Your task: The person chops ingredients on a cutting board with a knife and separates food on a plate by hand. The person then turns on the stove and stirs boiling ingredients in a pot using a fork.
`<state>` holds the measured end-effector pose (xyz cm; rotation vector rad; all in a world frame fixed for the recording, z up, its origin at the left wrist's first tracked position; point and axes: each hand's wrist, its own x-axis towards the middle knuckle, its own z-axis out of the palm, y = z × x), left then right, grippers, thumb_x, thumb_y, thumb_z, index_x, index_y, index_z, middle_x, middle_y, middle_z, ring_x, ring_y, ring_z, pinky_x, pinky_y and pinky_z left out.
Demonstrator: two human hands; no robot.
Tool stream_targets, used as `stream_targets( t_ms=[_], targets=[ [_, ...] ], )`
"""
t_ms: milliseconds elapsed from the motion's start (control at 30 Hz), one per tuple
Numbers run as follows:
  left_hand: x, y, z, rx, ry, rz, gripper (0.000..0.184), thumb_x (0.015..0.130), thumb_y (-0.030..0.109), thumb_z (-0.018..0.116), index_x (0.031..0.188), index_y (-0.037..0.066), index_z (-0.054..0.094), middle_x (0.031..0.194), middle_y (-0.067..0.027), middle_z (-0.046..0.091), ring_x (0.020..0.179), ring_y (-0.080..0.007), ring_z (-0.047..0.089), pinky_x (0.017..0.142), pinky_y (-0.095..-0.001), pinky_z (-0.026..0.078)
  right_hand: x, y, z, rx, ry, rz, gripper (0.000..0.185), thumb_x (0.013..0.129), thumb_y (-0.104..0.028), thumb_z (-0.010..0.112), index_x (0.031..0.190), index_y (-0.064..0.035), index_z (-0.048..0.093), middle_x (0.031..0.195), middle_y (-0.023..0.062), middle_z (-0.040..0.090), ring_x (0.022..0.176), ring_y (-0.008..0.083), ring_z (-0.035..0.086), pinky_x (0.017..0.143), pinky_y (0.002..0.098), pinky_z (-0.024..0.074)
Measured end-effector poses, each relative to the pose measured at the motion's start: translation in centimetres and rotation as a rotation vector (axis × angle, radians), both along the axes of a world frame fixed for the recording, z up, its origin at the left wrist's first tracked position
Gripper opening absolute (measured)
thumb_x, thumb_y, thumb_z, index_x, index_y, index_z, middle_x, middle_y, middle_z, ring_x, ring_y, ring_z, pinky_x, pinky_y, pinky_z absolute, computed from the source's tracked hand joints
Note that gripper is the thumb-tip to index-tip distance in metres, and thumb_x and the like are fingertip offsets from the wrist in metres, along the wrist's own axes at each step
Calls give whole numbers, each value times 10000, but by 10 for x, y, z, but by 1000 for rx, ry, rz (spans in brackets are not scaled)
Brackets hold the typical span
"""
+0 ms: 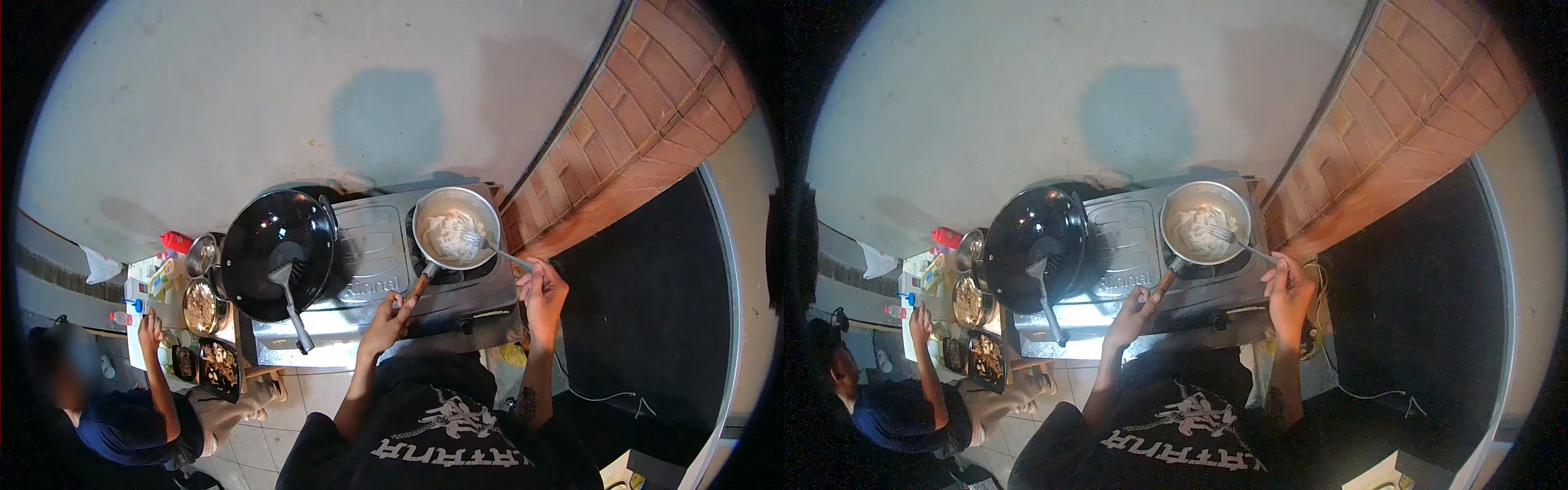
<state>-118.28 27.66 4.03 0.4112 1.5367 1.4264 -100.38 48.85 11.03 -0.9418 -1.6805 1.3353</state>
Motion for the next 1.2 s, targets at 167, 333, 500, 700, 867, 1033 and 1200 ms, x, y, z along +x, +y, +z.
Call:
stream_targets(
  t_ms=[167, 333, 500, 700, 867, 1033, 1200],
  targets=[
    [0, 0, 1, -3, -15, 4, 273, 948, 285, 552, 892, 147, 323, 641, 10, 419, 496, -60, 356, 403, -214, 274, 1, 0, 1, -157, 176, -101, 226, 975, -136, 473, 1033, 46, 594, 633, 48, 574, 422, 28, 390, 379, 187, 266],
    [-1, 0, 2, 27, 10, -5, 261, 950, 274, 550, 896, 151, 327, 641, 8, 417, 500, -60, 349, 410, -215, 272, 6, 6, -4, -152, 150, -75, 219, 969, -129, 470, 1028, 41, 595, 643, 51, 578, 433, 40, 404, 390, 188, 277],
    [1, 1, 4, -5, -2, 14, 247, 952, 259, 548, 899, 154, 331, 655, 6, 420, 529, -62, 360, 419, -209, 272, -1, 7, -8, -129, 106, -30, 215, 960, -115, 472, 1030, 44, 599, 645, 49, 583, 463, 55, 438, 433, 197, 331],
    [0, 1, 8, -17, -78, 13, 245, 950, 257, 552, 900, 152, 337, 660, 7, 419, 534, -60, 360, 416, -209, 272, -12, 3, -3, -2, -112, -17, 207, 945, -92, 484, 1043, 40, 608, 627, 46, 576, 514, 75, 489, 482, 238, 379],
    [-3, 1, 10, -10, -66, -16, 238, 952, 253, 547, 901, 151, 338, 658, 8, 420, 520, -57, 348, 405, -214, 259, -19, 8, 7, 265, -304, -61, 193, 911, -73, 509, 1018, 31, 633, 684, 152, 616, 620, 222, 611, 593, 326, 456],
    [-3, 2, 15, -84, -35, -27, 238, 953, 255, 546, 902, 149, 340, 655, 8, 419, 500, -55, 336, 397, -219, 247, -27, 11, 11, 482, -329, -24, 195, 909, -84, 513, 1012, 29, 634, 740, 199, 631, 655, 298, 629, 624, 354, 471],
    [-2, 2, 16, -31, -53, -16, 239, 953, 255, 545, 904, 148, 338, 661, 1, 420, 500, -59, 337, 399, -219, 247, -26, 3, 6, 413, -401, -17, 185, 912, -78, 506, 994, 25, 635, 722, 203, 622, 653, 278, 638, 632, 348, 477]
  ],
)
